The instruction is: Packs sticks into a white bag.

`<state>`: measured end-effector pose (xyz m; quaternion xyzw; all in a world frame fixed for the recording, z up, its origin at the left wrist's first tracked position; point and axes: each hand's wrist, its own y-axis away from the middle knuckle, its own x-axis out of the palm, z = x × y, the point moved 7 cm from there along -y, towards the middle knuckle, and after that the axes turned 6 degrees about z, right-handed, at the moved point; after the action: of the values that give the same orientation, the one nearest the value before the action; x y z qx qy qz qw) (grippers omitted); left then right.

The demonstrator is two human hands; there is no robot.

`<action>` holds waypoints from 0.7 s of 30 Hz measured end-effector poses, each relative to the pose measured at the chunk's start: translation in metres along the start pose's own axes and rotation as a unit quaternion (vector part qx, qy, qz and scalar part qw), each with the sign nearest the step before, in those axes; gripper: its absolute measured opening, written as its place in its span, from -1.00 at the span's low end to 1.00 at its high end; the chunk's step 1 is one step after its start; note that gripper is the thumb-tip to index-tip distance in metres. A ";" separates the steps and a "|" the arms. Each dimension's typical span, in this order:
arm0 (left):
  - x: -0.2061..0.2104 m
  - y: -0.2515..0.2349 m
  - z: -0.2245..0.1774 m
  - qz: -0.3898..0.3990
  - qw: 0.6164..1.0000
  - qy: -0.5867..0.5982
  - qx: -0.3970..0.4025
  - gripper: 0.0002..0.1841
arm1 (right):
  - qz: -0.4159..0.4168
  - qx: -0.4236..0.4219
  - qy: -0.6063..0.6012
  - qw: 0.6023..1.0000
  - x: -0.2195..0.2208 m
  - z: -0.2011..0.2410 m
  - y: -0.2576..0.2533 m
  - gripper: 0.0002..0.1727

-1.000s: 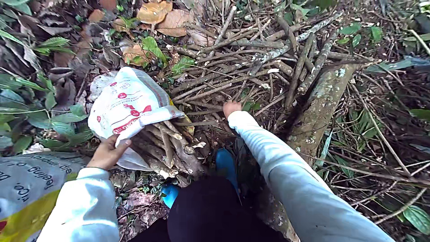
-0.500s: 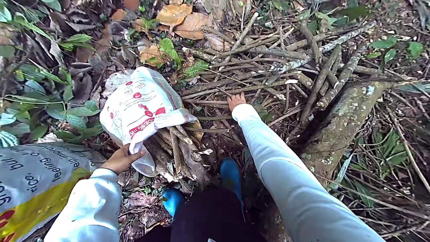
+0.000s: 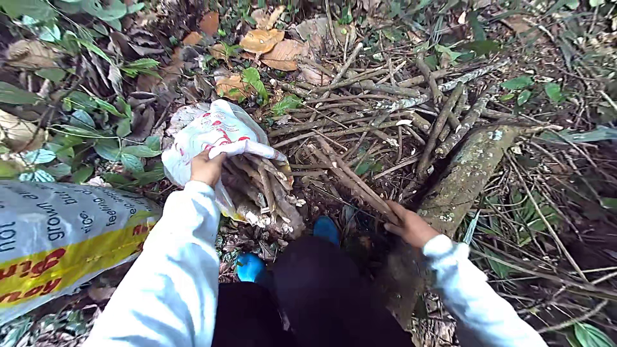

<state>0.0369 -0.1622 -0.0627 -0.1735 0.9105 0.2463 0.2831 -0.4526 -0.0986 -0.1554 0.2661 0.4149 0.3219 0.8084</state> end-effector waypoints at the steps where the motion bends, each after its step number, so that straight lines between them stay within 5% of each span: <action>1: 0.002 0.000 -0.005 -0.001 1.000 0.000 0.006 -0.63 | -0.002 -0.023 -0.003 1.000 0.001 0.002 0.024 -0.22; 5: 0.009 -0.003 -0.005 0.010 0.999 -0.029 0.014 -0.59 | 0.058 -0.075 0.044 0.995 0.018 0.057 0.062 -0.26; 11: 0.004 0.014 0.007 0.074 0.979 -0.189 -0.010 -0.41 | 0.026 -0.076 0.110 0.991 0.059 0.200 -0.044 -0.38; 16: 0.010 0.031 0.022 0.119 0.943 -0.311 -0.022 -0.37 | -0.024 -0.270 0.056 0.961 0.072 0.330 -0.088 -0.26; 19: 0.010 0.038 0.034 0.132 0.936 -0.325 -0.021 -0.41 | -0.023 -0.313 0.073 0.947 0.067 0.318 -0.060 -0.40; 21: 0.012 0.038 0.039 0.149 0.925 -0.349 -0.006 -0.39 | -0.076 -0.282 0.011 0.956 0.056 0.259 -0.042 -0.50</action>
<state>0.0273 -0.1114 -0.0847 0.0593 0.7680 0.3365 0.5416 -0.1964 -0.1269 -0.0796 -0.0085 0.3350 0.3668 0.8678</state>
